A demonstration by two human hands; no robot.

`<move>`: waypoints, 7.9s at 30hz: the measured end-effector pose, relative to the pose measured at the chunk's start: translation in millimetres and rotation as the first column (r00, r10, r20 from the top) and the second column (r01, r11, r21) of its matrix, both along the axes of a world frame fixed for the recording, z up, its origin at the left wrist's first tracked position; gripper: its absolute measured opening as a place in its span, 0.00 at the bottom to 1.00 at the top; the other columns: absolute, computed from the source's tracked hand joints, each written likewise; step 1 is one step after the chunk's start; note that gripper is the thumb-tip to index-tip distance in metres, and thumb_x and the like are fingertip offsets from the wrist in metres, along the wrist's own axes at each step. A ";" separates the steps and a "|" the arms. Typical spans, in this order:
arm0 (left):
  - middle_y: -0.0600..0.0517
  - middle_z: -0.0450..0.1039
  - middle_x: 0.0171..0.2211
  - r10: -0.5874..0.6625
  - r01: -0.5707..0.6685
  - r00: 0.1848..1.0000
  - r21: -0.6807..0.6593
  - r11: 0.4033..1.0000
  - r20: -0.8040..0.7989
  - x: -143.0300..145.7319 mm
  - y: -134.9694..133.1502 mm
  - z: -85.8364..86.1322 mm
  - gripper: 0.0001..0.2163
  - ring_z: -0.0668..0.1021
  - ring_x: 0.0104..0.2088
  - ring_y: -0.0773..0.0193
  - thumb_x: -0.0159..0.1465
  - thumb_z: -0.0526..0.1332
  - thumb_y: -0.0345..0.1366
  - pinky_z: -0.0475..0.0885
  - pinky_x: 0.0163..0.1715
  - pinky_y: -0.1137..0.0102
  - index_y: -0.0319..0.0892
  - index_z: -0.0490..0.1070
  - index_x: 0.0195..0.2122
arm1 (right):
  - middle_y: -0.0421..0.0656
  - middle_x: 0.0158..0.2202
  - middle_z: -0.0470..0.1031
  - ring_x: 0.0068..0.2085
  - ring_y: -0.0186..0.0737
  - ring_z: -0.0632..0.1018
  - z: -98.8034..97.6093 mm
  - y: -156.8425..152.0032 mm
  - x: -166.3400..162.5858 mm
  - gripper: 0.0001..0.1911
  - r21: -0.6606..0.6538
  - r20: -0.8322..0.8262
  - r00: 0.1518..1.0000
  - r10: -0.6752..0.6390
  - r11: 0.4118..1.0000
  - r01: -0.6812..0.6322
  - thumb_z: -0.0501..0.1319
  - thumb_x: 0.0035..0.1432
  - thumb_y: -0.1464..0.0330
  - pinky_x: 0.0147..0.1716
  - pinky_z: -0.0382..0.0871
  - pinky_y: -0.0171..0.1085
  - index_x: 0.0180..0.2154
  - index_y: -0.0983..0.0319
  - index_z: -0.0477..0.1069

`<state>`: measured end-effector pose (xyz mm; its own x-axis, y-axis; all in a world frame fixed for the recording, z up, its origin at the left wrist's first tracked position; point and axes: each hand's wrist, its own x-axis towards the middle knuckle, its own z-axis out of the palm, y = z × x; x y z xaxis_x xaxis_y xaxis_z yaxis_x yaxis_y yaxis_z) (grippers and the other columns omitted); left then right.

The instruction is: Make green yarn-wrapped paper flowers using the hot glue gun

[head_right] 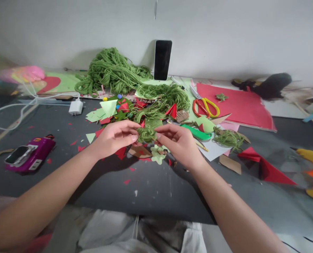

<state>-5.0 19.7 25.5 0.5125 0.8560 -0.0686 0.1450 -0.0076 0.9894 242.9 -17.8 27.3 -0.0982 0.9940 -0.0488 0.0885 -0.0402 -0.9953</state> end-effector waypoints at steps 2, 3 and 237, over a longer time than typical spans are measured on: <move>0.45 0.82 0.43 -0.015 0.014 1.000 -0.052 0.999 -0.013 -3.4 1.7 0.6 0.19 0.84 0.39 0.60 0.63 0.71 0.45 0.81 0.41 0.65 0.42 0.76 0.52 | 0.43 0.31 0.83 0.31 0.40 0.83 1.0 -1.9 -2.6 0.14 -0.003 0.013 1.000 0.000 1.000 0.000 0.73 0.56 0.58 0.33 0.81 0.39 0.40 0.60 0.81; 0.45 0.82 0.41 -0.018 0.017 1.000 -0.067 0.998 -0.018 -4.2 2.8 1.8 0.19 0.84 0.38 0.60 0.62 0.71 0.45 0.80 0.40 0.65 0.42 0.76 0.51 | 0.43 0.31 0.83 0.31 0.40 0.83 1.3 -2.6 -4.3 0.14 -0.001 0.017 1.000 -0.001 1.000 0.001 0.73 0.57 0.58 0.33 0.80 0.39 0.40 0.60 0.81; 0.57 0.74 0.27 0.176 -0.129 0.980 -0.383 0.915 0.092 2.7 -21.8 -1.6 0.13 0.82 0.26 0.65 0.60 0.70 0.32 0.78 0.25 0.73 0.40 0.73 0.46 | 0.45 0.37 0.79 0.33 0.37 0.79 0.8 -18.9 -19.4 0.07 0.520 0.433 0.899 -0.059 0.832 -0.196 0.66 0.62 0.74 0.33 0.77 0.37 0.40 0.58 0.82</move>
